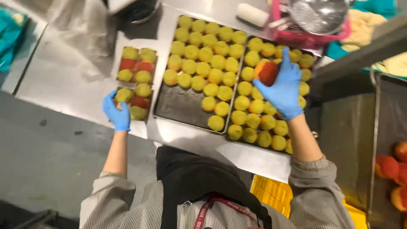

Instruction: Packaging green and red round pastries into boxes and placing them in a crate.

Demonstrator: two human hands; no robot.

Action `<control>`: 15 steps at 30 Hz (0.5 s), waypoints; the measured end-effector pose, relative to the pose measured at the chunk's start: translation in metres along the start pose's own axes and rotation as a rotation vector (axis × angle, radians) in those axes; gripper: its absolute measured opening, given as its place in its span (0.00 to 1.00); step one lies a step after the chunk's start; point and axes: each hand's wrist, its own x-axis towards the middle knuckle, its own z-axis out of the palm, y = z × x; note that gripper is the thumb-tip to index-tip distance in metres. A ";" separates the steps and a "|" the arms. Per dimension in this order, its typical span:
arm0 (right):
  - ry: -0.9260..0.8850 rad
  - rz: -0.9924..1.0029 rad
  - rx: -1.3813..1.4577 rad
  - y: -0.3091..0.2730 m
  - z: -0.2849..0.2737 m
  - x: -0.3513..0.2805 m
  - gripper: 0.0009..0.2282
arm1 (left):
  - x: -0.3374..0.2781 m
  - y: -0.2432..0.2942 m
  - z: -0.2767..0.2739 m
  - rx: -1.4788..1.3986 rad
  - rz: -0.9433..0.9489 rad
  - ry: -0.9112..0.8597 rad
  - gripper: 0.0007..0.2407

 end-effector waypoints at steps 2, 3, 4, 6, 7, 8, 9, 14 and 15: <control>-0.053 -0.062 0.073 -0.076 0.057 0.004 0.53 | 0.000 -0.027 -0.004 -0.080 -0.053 -0.003 0.19; -0.107 -0.089 0.125 -0.113 0.088 0.004 0.52 | -0.005 -0.048 -0.003 -0.054 -0.078 -0.044 0.19; -0.168 -0.102 0.172 -0.150 0.116 -0.002 0.52 | -0.011 -0.070 -0.002 -0.031 -0.103 -0.101 0.20; -0.221 -0.138 0.222 -0.218 0.176 -0.004 0.51 | -0.018 -0.106 -0.006 0.039 -0.078 -0.144 0.24; -0.262 -0.162 0.259 -0.251 0.205 -0.007 0.51 | -0.022 -0.123 -0.006 0.093 -0.042 -0.195 0.28; -0.277 -0.169 0.260 -0.281 0.231 -0.007 0.51 | -0.023 -0.133 -0.009 0.098 -0.058 -0.195 0.28; -0.292 -0.205 0.257 -0.311 0.258 -0.008 0.50 | -0.024 -0.144 -0.011 0.053 -0.157 -0.247 0.27; -0.378 -0.277 0.307 -0.422 0.353 -0.017 0.48 | -0.032 -0.201 -0.006 0.061 -0.242 -0.388 0.25; -0.404 -0.313 0.292 -0.433 0.369 -0.025 0.46 | -0.037 -0.212 -0.004 -0.048 -0.283 -0.417 0.23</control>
